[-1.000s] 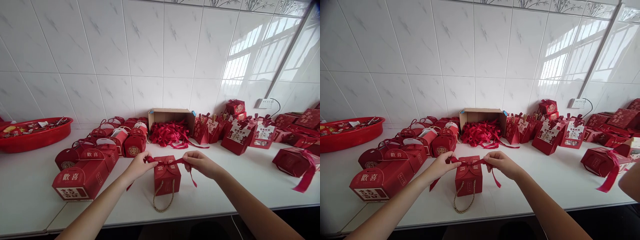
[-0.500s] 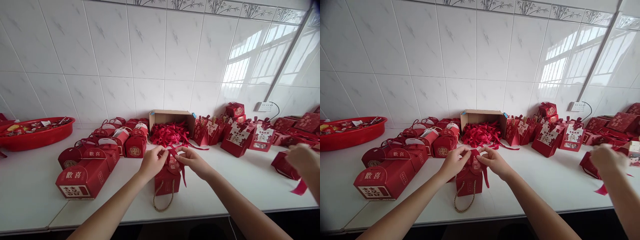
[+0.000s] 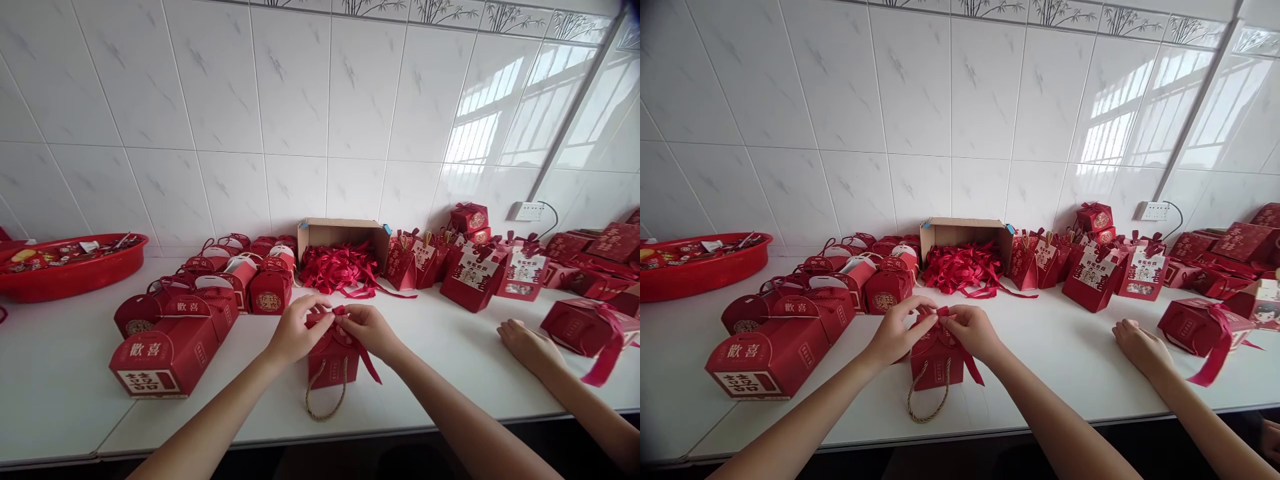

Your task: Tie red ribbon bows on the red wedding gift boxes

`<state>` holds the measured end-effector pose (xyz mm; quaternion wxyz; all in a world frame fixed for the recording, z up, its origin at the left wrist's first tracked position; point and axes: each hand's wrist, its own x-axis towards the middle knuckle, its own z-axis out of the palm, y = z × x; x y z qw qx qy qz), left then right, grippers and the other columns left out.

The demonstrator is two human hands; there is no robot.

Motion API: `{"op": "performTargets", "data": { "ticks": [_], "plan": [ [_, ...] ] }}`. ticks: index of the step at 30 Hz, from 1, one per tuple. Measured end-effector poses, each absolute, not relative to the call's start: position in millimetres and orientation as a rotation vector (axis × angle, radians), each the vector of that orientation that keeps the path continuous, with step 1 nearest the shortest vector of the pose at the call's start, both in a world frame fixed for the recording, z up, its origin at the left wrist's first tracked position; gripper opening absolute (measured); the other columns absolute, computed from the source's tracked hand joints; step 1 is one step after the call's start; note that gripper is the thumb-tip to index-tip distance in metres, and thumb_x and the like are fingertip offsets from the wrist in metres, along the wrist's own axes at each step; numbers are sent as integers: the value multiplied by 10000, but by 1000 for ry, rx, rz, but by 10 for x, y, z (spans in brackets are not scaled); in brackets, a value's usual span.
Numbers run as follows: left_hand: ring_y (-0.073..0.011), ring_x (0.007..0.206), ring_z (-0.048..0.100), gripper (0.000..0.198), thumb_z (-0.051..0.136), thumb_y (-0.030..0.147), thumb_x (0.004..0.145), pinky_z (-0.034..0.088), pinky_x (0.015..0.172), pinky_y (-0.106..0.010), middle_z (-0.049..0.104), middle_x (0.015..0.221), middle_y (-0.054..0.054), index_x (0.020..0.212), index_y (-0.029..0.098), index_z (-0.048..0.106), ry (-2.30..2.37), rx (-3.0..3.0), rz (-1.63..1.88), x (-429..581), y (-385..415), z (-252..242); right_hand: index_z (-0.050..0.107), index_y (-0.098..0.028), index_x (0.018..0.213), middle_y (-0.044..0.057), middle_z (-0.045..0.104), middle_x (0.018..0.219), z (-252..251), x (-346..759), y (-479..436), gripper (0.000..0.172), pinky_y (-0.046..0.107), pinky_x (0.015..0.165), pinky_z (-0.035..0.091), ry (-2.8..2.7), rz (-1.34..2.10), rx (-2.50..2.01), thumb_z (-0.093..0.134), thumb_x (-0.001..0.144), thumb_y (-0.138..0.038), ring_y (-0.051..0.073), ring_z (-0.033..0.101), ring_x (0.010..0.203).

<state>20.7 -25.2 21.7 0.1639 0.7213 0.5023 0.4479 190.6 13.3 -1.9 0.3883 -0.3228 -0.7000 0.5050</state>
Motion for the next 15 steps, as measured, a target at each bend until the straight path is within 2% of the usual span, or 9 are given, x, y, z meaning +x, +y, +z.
{"op": "performTargets", "data": {
  "ticks": [3,5,7,11,15],
  "plan": [
    [-215,1018,535,239,599,274,720,359,915,-320,610,1068,-33,954,229,571,1485,1802,1285,64,-248,129,674,-172,759,28,587,741,-47,1933,160,322,265,582,404,-1787,1126,-866,632,743,-491,130,503,615],
    [-220,1036,521,232,594,345,739,351,931,-332,584,1069,-44,924,215,541,1540,1685,1273,-16,-218,36,685,-175,757,49,585,872,-49,1956,174,288,273,637,417,-1821,1037,-839,634,756,-458,141,516,697],
    [-215,961,545,288,596,445,743,388,878,-330,583,986,-47,874,201,517,1550,1623,1213,-69,-181,-56,685,-176,771,49,589,879,-38,1974,177,279,274,652,415,-1889,997,-790,608,789,-443,148,517,728],
    [-162,708,546,406,615,573,691,420,692,-286,549,734,14,747,197,471,1507,1518,1062,-99,-148,-146,654,-176,790,20,614,730,-9,1990,158,282,270,640,419,-1939,1145,-730,573,823,-444,146,526,687],
    [-140,614,529,463,587,635,684,399,606,-264,544,655,16,704,185,482,1486,1409,947,-92,-202,-102,642,-177,817,39,671,849,8,1969,135,251,298,762,448,-1888,1269,-676,562,829,-415,167,583,802]
  ]
}}
